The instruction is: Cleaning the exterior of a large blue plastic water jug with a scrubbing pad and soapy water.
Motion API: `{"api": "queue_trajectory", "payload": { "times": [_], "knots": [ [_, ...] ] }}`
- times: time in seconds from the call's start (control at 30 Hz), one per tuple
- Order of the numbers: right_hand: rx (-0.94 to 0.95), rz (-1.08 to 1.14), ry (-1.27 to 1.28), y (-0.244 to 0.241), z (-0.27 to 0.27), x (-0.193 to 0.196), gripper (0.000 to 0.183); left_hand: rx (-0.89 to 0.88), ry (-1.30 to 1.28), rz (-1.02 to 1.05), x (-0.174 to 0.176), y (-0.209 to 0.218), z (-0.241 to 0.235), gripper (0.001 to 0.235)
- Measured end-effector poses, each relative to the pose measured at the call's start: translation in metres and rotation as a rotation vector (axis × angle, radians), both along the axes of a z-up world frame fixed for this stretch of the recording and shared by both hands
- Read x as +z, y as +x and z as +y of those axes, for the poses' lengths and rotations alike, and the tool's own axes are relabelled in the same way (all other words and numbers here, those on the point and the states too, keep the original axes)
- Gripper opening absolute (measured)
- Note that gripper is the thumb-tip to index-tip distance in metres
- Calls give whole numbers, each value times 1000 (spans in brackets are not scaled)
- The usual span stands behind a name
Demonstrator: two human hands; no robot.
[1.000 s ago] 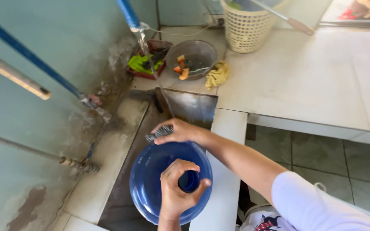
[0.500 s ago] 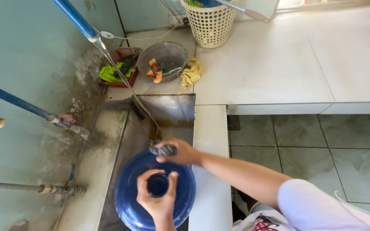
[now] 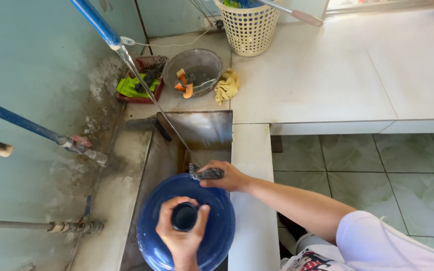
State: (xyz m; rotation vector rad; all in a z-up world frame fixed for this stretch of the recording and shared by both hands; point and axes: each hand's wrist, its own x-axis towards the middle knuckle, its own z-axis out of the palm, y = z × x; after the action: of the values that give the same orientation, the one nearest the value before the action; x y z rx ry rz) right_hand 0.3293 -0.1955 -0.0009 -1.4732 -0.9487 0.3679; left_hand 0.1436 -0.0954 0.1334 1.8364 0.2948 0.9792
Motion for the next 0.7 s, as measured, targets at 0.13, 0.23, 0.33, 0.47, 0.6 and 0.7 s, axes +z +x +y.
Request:
{"api": "queue_trajectory", "payload": {
  "times": [0.13,0.23,0.33,0.47,0.6,0.7],
  "knots": [
    [121,35,-125,19,46,77,49,-155,18,60,22,10,-31,35],
    [306,-16,-223,32,69,118,50,-386,260,78,46,16,-37,35],
    [375,147,-163,53,57,122,56,-339,233,-3,68,7,-23,32],
    [182,35,-92,71,18,132,57,-38,100,-340,111,-16,-5,37],
    [-47,-235,60,67,-5,153,60,6,-201,-829,118,-26,24,43],
    [-59,-242,234,35,-20,194,62,0,-214,-955,114,-26,28,38]
  ]
}}
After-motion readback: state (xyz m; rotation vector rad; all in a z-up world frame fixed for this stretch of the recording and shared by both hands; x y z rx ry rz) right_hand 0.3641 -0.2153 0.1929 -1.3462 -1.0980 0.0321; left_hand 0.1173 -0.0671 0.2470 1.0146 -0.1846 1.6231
